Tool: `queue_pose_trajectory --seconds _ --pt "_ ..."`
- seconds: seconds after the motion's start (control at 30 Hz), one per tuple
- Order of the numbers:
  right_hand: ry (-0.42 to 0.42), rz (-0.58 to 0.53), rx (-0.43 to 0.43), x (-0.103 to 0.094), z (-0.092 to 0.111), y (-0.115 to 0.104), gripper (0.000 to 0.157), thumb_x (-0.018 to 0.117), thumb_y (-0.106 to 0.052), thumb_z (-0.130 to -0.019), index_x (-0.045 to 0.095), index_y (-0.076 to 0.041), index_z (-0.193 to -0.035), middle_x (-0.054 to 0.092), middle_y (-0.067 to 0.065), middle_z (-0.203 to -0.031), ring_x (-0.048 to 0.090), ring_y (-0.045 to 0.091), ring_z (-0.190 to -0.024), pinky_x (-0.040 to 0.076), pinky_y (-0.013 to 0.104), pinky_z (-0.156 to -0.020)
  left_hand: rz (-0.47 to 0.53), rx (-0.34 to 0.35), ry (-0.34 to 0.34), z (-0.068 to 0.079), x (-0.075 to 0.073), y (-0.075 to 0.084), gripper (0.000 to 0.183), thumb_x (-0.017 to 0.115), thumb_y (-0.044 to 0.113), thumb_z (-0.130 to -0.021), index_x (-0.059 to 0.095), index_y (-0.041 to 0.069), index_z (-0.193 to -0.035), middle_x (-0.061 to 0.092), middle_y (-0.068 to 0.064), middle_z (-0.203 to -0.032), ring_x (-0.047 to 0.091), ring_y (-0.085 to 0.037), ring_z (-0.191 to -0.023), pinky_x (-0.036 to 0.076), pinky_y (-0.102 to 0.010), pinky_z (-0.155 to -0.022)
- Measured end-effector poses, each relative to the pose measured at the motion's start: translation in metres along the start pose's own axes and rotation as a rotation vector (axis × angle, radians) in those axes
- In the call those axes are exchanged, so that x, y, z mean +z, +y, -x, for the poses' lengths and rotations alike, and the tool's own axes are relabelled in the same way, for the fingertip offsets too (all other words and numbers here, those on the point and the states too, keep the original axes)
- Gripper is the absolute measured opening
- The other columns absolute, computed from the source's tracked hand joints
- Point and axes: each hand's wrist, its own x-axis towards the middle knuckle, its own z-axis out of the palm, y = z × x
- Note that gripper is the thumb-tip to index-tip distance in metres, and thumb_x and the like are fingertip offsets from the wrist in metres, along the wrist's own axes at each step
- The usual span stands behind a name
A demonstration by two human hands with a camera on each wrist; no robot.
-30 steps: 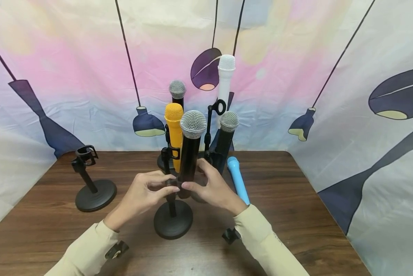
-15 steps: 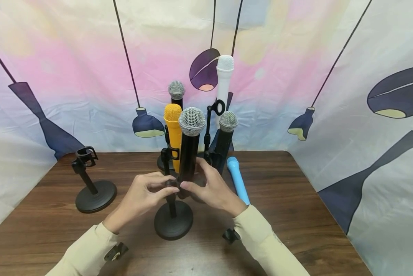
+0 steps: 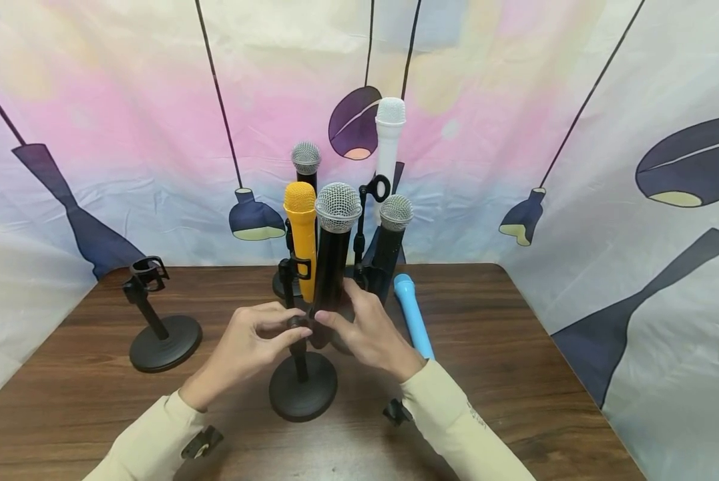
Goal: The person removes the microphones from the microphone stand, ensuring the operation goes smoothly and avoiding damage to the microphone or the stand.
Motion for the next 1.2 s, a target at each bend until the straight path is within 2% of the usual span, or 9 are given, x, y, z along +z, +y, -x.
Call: queue_pose_trajectory --seconds 0.1,0.17,0.37,0.53,0.73,0.93,1.2 --pt "-0.036 -0.082 0.039 -0.0006 0.0006 0.0025 0.054 0.067 -0.014 -0.1 0.042 -0.002 -0.146 0.061 0.015 -0.131 0.065 0.025 -0.114 0.054 0.041 -0.096 0.006 0.004 -0.002 -0.0003 -0.001 -0.0004 0.018 0.081 0.013 -0.088 0.08 0.008 -0.106 0.066 0.006 -0.079 0.053 -0.004 -0.055 0.047 -0.024 -0.047" --pt "-0.044 -0.107 0.055 -0.0007 0.0007 0.0043 0.055 0.069 -0.011 -0.098 0.044 -0.002 -0.146 0.059 0.015 -0.133 0.064 0.025 -0.115 0.054 0.041 -0.096 0.008 0.002 -0.006 -0.001 -0.0018 -0.0004 0.018 0.081 0.013 -0.089 0.08 0.009 -0.106 0.066 0.007 -0.079 0.053 -0.004 -0.055 0.046 -0.024 -0.047" --pt "0.006 0.015 0.017 0.0006 0.0005 0.0037 0.039 0.07 -0.007 -0.096 0.059 -0.002 -0.133 0.068 0.012 -0.119 0.07 0.021 -0.106 0.058 0.039 -0.087 0.004 -0.011 -0.012 -0.0019 -0.003 -0.0009 0.02 0.081 0.015 -0.088 0.08 0.009 -0.108 0.066 0.007 -0.079 0.051 -0.004 -0.054 0.044 -0.024 -0.046" --pt "0.023 0.034 0.03 -0.0009 0.0026 0.0026 0.041 0.066 -0.01 -0.1 0.054 -0.003 -0.139 0.068 0.012 -0.121 0.07 0.021 -0.106 0.057 0.037 -0.088 0.001 -0.007 -0.02 -0.0027 -0.0028 -0.0011 0.022 0.081 0.015 -0.088 0.08 0.008 -0.109 0.068 0.007 -0.081 0.052 -0.004 -0.054 0.045 -0.024 -0.047" --pt "-0.043 -0.109 0.089 -0.0032 0.0017 0.0026 0.055 0.068 -0.01 -0.099 0.044 -0.003 -0.147 0.061 0.014 -0.129 0.066 0.024 -0.113 0.055 0.038 -0.094 0.003 -0.026 -0.021 -0.002 -0.004 -0.0005 0.021 0.082 0.014 -0.087 0.08 0.009 -0.108 0.066 0.008 -0.079 0.052 -0.004 -0.054 0.045 -0.024 -0.047" --pt "-0.012 -0.003 0.064 -0.0036 0.0002 0.0003 0.043 0.067 -0.009 -0.099 0.053 -0.003 -0.14 0.067 0.012 -0.123 0.069 0.021 -0.107 0.057 0.034 -0.088 0.002 -0.034 -0.032 -0.0027 -0.0037 0.0007 0.02 0.081 0.015 -0.088 0.08 0.011 -0.107 0.066 0.009 -0.08 0.053 -0.004 -0.054 0.046 -0.024 -0.047" --pt "-0.022 -0.03 0.043 -0.0054 0.0023 -0.0004 0.047 0.058 -0.008 -0.104 0.041 0.002 -0.147 0.061 0.02 -0.131 0.067 0.024 -0.113 0.055 0.037 -0.094 -0.003 -0.023 -0.028 -0.0021 -0.0027 0.001 0.018 0.082 0.015 -0.088 0.081 0.013 -0.106 0.066 0.009 -0.08 0.052 -0.004 -0.054 0.045 -0.024 -0.046"
